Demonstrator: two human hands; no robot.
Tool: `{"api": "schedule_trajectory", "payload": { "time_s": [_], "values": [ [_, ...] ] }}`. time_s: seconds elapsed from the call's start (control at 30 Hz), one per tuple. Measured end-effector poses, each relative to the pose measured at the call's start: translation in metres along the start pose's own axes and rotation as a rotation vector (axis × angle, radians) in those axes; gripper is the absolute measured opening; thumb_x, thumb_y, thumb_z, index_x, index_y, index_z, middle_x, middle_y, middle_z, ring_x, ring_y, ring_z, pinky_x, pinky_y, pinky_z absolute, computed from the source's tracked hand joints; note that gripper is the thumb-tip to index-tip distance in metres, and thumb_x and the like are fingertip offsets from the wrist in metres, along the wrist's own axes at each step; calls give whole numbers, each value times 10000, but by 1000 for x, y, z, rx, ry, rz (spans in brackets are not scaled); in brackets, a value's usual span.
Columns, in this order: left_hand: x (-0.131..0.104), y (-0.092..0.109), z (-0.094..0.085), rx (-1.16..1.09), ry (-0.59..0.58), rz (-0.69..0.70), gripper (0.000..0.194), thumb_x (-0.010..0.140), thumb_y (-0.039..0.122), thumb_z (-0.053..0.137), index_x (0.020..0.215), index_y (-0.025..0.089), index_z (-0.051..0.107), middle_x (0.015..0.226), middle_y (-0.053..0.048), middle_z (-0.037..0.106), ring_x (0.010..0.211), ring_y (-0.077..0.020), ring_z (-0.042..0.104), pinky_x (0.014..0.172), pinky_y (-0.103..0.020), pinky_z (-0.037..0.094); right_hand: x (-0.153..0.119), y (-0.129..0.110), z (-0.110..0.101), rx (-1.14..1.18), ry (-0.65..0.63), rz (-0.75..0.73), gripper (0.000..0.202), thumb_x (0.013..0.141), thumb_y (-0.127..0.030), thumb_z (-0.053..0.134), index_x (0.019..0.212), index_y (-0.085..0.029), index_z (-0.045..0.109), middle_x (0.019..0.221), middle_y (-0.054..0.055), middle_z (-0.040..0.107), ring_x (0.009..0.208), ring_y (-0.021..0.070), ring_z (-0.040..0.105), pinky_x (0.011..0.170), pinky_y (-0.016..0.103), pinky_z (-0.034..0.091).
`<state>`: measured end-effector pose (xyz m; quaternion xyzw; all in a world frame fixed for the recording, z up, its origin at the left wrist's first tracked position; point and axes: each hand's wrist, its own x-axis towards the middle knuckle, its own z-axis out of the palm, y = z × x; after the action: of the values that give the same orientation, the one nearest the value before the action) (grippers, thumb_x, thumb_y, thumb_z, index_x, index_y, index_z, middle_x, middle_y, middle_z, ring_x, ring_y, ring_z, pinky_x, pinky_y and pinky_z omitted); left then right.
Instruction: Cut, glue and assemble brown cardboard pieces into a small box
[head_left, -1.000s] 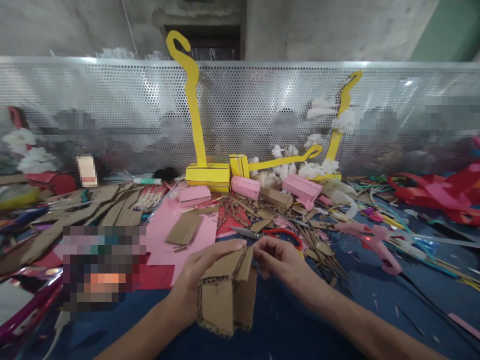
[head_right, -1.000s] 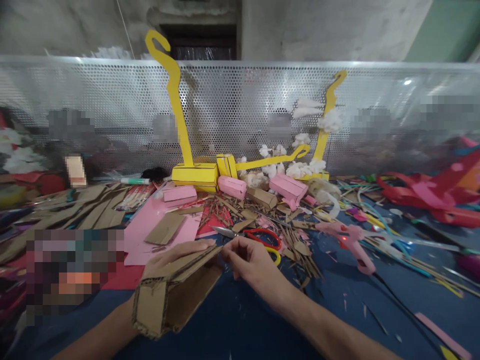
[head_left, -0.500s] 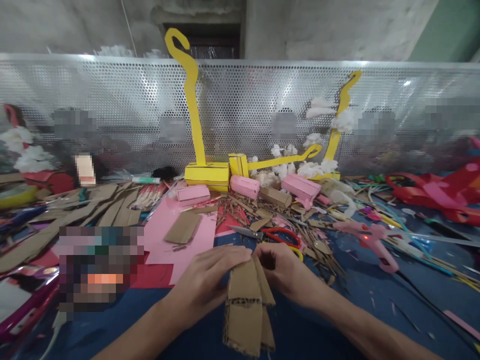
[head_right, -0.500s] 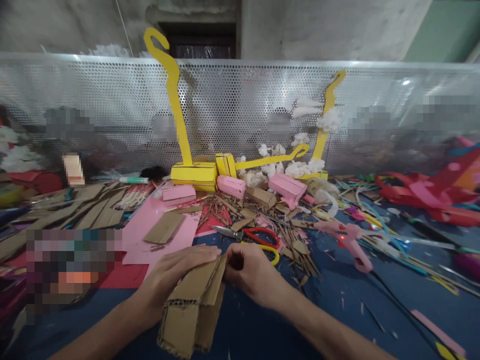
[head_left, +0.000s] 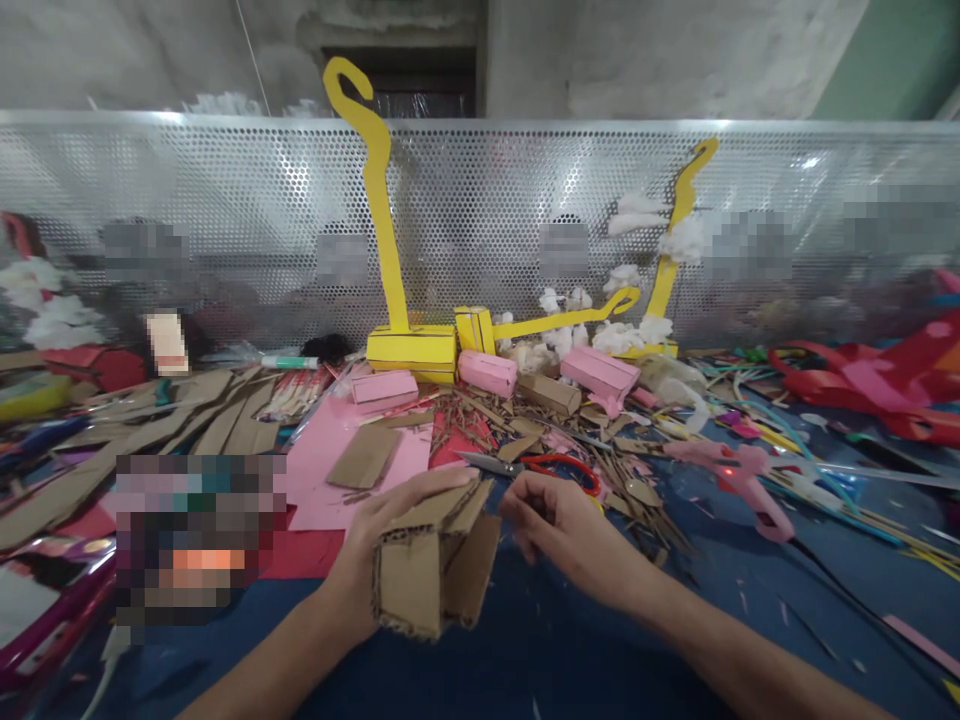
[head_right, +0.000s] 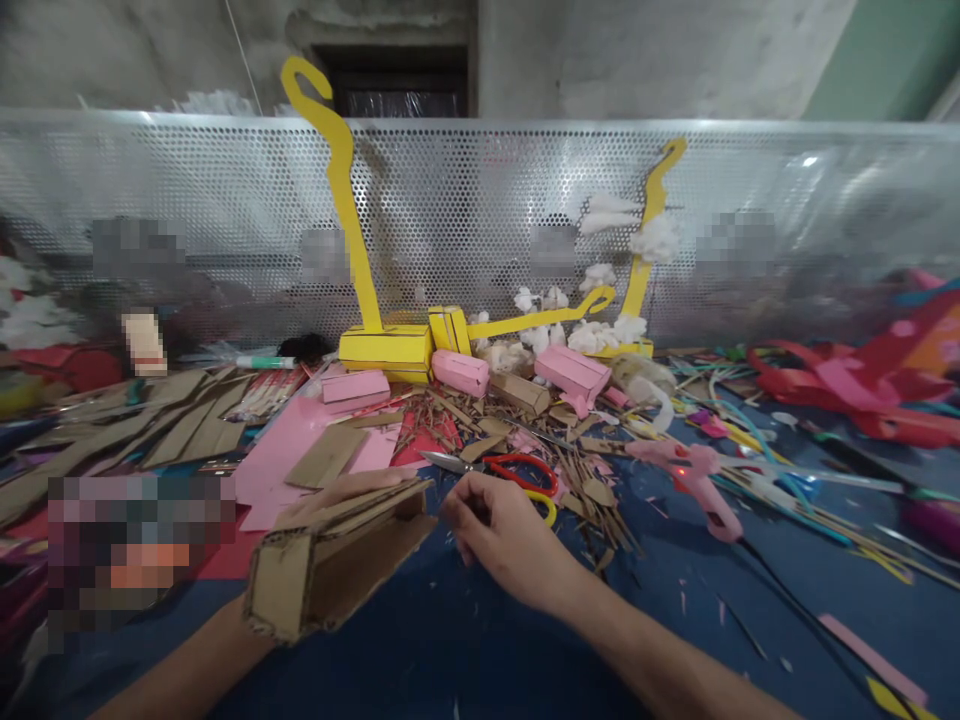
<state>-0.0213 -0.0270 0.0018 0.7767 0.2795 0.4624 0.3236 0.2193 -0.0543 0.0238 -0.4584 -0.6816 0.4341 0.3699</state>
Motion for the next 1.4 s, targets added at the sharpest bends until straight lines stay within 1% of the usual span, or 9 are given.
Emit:
{"api": "schedule_trajectory", "payload": {
  "time_s": [0.13, 0.2, 0.3, 0.4, 0.57, 0.67, 0.97, 1.17, 1.4],
  "values": [
    [-1, 0, -3, -13, -49, -22, 391, 942, 283, 651, 1325, 360, 634, 1271, -11, 722, 1129, -229, 693, 1018, -312, 541, 2, 5, 2, -6, 19, -30, 489, 1024, -589, 408, 720, -213, 478, 555, -36, 530, 522, 120, 487, 551, 242, 382],
    [-1, 0, -5, 3, -62, 16, 368, 961, 319, 618, 1324, 380, 634, 1323, -3, 697, 1185, -237, 669, 1082, -340, 502, 3, 5, 2, -20, 21, -17, 508, 1003, -600, 459, 682, -207, 486, 550, -31, 530, 515, 117, 474, 529, 239, 361],
    [1, 1, -6, 57, -81, 93, 380, 974, 315, 592, 1347, 379, 608, 1387, -2, 659, 1248, -237, 636, 1111, -351, 483, 2, 4, 1, 62, 18, 12, 415, 944, -581, 591, 793, -196, 567, 602, -37, 544, 531, 116, 483, 506, 225, 348],
    [6, 7, -6, 111, -127, 221, 413, 962, 304, 606, 1372, 333, 572, 1384, -38, 660, 1239, -227, 645, 1085, -339, 508, 2, 3, 2, 135, -34, -2, 340, 908, -517, 668, 868, -184, 616, 669, -32, 550, 581, 116, 484, 534, 219, 368],
    [14, 20, 4, 314, -172, 454, 339, 1000, 266, 542, 1337, 232, 558, 1288, -124, 711, 1215, -219, 662, 1057, -342, 525, 4, 12, 2, 81, -31, 21, 298, 800, -398, 769, 743, -166, 591, 676, -24, 543, 611, 115, 440, 543, 220, 356],
    [14, 19, 10, 406, -197, 503, 323, 1004, 249, 533, 1323, 198, 542, 1250, -141, 728, 1223, -226, 658, 1050, -356, 530, 5, 16, 2, 45, -26, 71, 277, 726, -344, 788, 706, -169, 575, 636, -35, 514, 594, 113, 413, 532, 221, 357],
    [12, 21, 7, 388, -198, 484, 358, 1000, 303, 546, 1345, 209, 534, 1267, -137, 720, 1213, -222, 665, 1055, -345, 529, 0, 7, 1, 47, -35, 67, 188, 731, -270, 754, 727, -156, 605, 644, -35, 540, 587, 103, 414, 537, 216, 368],
    [8, 18, 3, 176, -164, 289, 413, 955, 290, 618, 1364, 274, 567, 1338, -106, 685, 1213, -249, 665, 1059, -365, 530, 1, 5, -3, 123, -69, 46, 225, 831, -345, 724, 773, -157, 615, 605, -44, 539, 525, 92, 451, 487, 207, 337],
    [2, 5, -1, 14, -134, 112, 353, 973, 291, 600, 1324, 327, 614, 1378, -39, 664, 1252, -224, 635, 1103, -332, 482, 5, -3, 1, 436, 58, 130, 231, 817, -353, 641, 693, -203, 516, 570, -70, 466, 475, 93, 459, 482, 224, 371]
  ]
}}
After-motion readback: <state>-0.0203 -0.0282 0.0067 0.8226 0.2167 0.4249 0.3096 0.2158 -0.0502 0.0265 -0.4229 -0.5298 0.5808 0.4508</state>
